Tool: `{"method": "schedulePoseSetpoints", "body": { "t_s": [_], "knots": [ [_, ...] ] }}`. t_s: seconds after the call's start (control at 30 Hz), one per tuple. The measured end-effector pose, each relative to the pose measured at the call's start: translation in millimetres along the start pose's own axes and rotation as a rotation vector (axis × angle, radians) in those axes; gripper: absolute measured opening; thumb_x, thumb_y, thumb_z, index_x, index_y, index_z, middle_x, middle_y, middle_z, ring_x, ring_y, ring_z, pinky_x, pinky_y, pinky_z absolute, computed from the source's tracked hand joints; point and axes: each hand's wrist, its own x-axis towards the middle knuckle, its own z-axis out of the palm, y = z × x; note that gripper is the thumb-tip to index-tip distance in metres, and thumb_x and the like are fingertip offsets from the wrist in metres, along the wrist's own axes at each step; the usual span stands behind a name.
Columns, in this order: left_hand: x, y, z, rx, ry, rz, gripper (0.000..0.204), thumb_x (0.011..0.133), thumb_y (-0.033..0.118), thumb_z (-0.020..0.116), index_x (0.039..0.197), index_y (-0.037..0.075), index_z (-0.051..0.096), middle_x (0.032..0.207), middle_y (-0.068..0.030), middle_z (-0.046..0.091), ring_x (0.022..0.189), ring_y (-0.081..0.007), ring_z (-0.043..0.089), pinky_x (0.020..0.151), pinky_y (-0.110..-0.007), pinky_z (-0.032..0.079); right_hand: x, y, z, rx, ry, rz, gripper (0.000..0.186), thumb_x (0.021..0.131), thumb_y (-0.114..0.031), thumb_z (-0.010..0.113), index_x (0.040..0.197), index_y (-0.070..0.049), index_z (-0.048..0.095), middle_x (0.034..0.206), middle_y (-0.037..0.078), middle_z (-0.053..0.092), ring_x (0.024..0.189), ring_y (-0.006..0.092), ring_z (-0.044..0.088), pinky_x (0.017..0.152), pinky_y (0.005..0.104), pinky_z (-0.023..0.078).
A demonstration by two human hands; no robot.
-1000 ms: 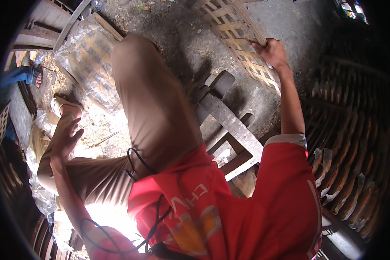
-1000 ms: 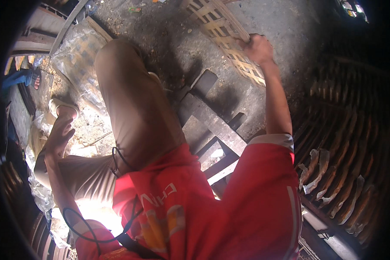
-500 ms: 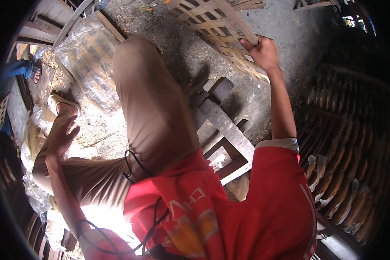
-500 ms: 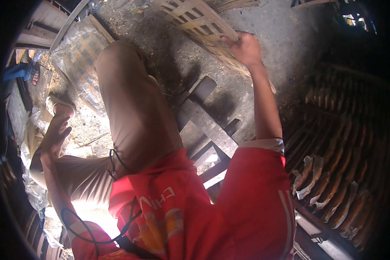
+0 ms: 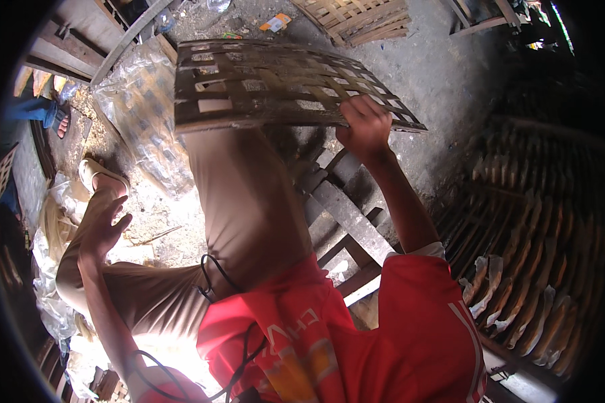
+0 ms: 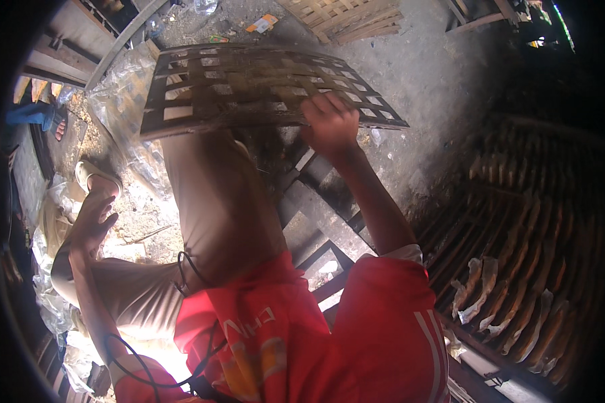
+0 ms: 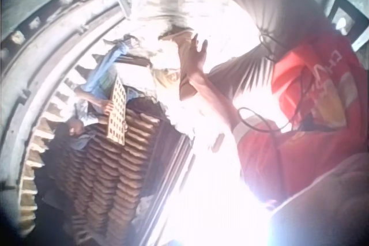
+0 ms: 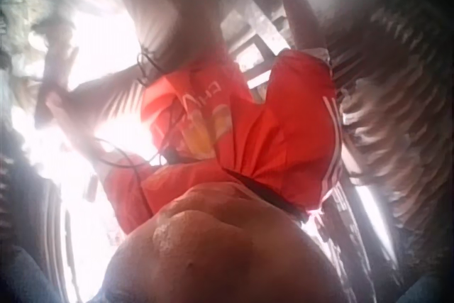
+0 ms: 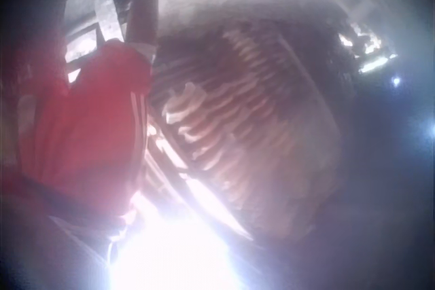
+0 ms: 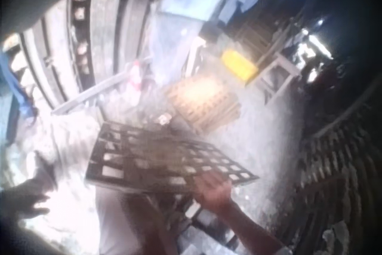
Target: The person sits on the floor and repeatedly places thin plastic sheets onto small wooden lattice trays, then lifts and stacks the trays. The person handles the trays and plastic sheets by hand, moving them between the floor and a nearby stack.
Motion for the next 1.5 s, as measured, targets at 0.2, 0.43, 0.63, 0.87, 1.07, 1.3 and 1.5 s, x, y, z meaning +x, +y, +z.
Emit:
{"method": "schedulePoseSetpoints", "body": {
  "t_s": [0.2,0.43,0.63,0.87,1.07,1.3,1.5],
  "knots": [
    [16,-39,4,-0.399,0.266,0.093,0.06,0.102,0.046,0.052,0.147,0.007,0.046,0.136,-0.0226,0.059,0.123,-0.0336,0.06,0.105,-0.044,0.046,39,-39,-5,0.096,0.063,-0.208,0.037,0.047,-0.017,0.075,0.081,-0.014,0.061,0.086,0.001,0.059,0.084,0.0229,0.062,0.067,0.038,0.052],
    [6,-11,-43,-1.295,0.475,0.075,0.087,0.099,0.072,0.03,0.153,0.004,0.037,0.143,-0.0198,0.052,0.119,-0.036,0.059,0.098,-0.053,0.05,97,-98,-9,0.278,0.183,-0.456,0.022,0.057,-0.017,0.069,0.076,-0.011,0.06,0.083,0.003,0.059,0.08,0.0223,0.062,0.069,0.0367,0.053],
    [-1,-59,-54,-1.429,0.628,0.187,0.066,0.098,0.042,0.052,0.15,0.002,0.041,0.152,-0.012,0.045,0.131,-0.0229,0.051,0.105,-0.038,0.047,130,-140,9,0.406,0.219,-0.551,0.015,0.058,-0.009,0.066,0.071,-0.009,0.059,0.077,0.003,0.056,0.075,0.0205,0.059,0.065,0.0337,0.05],
    [-23,-64,-44,-1.787,0.617,0.175,0.037,0.09,0.01,0.06,0.126,0.007,0.055,0.129,-0.0205,0.06,0.108,-0.0402,0.067,0.098,-0.054,0.054,154,-170,42,0.307,-0.109,-0.328,0.029,0.065,-0.003,0.07,0.094,-0.01,0.071,0.094,0.007,0.061,0.102,0.0256,0.059,0.086,0.0408,0.052],
    [-36,-56,-27,-1.959,0.566,0.331,0.033,0.102,0.015,0.048,0.133,0.004,0.044,0.134,-0.025,0.051,0.123,-0.0445,0.055,0.1,-0.068,0.048,178,-209,87,0.184,-0.451,-0.065,0.054,0.073,-0.008,0.077,0.124,-0.011,0.061,0.125,0.017,0.055,0.118,0.0395,0.057,0.093,0.0545,0.05],
    [-30,-37,12,-2.219,0.801,0.405,0.038,0.1,0.007,0.046,0.134,-0.008,0.038,0.135,-0.0284,0.048,0.125,-0.0515,0.052,0.111,-0.066,0.043,198,-213,112,0.385,-0.442,0.108,0.063,0.077,-0.004,0.074,0.13,-0.019,0.044,0.12,0.024,0.056,0.103,0.0444,0.066,0.083,0.0582,0.053],
    [7,1,53,-2.474,0.949,0.633,0.058,0.089,-0.016,0.05,0.144,0.001,0.04,0.141,-0.0227,0.047,0.134,-0.0375,0.047,0.112,-0.06,0.044,205,-202,123,0.435,-0.678,0.312,0.073,0.081,-0.016,0.076,0.142,-0.022,0.035,0.124,0.021,0.063,0.115,0.0413,0.062,0.092,0.0507,0.051]
  ]
}}
